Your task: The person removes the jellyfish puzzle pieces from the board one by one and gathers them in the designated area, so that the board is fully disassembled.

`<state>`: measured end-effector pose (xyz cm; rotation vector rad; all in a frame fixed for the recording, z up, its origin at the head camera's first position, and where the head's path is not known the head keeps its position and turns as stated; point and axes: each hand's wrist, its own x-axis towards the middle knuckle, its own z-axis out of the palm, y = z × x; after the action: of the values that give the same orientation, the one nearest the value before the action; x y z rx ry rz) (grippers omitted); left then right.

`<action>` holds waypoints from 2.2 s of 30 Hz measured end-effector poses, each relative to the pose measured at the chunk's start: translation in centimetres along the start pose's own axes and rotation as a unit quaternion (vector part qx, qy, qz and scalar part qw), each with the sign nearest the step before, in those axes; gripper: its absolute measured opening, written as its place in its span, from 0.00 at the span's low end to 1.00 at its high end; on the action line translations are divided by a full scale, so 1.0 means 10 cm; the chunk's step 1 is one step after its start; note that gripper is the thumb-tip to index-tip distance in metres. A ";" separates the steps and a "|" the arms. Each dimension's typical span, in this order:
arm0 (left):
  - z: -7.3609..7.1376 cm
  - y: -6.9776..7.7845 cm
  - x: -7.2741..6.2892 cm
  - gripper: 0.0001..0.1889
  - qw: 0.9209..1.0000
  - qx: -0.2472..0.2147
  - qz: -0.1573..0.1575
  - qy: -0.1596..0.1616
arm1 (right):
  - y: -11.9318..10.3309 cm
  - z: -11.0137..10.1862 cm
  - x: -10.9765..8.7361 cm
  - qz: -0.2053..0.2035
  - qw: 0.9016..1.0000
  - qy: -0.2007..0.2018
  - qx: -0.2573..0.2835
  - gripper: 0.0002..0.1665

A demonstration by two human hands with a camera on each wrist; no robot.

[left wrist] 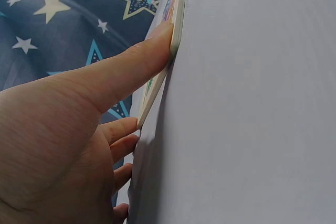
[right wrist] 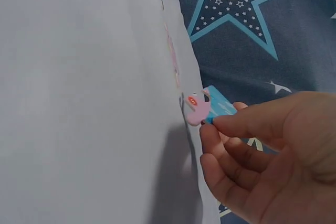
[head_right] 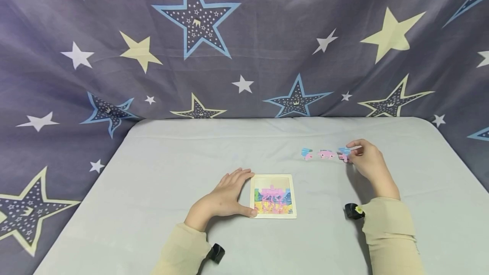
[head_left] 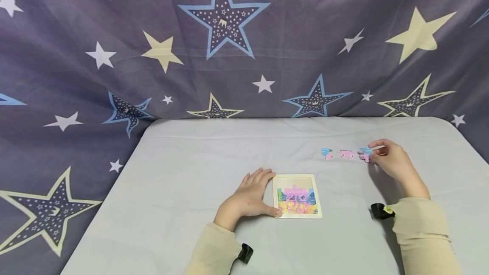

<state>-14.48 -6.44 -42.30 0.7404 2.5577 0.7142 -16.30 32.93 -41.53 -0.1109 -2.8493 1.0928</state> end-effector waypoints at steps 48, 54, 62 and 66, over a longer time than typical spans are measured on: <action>0.01 -0.01 0.00 0.54 1.000 0.008 -0.008 -0.004 | -0.88 0.36 -0.10 -0.117 0.983 -0.138 0.030 0.18; 0.05 -0.06 0.02 0.55 1.000 0.009 -0.008 0.000 | -1.01 0.46 -0.14 -0.128 0.979 -0.155 0.039 0.15; 0.03 -0.04 0.01 0.54 1.000 0.006 -0.005 -0.001 | -1.15 0.58 -0.19 -0.121 0.977 -0.170 0.040 0.13; -0.01 0.00 -0.02 0.53 1.000 0.003 -0.004 -0.006 | -1.21 0.66 -0.22 -0.127 0.975 -0.177 0.040 0.12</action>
<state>-14.38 -6.57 -42.19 0.7336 2.5518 0.6980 -15.31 19.35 -38.48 0.4879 -2.9961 1.2762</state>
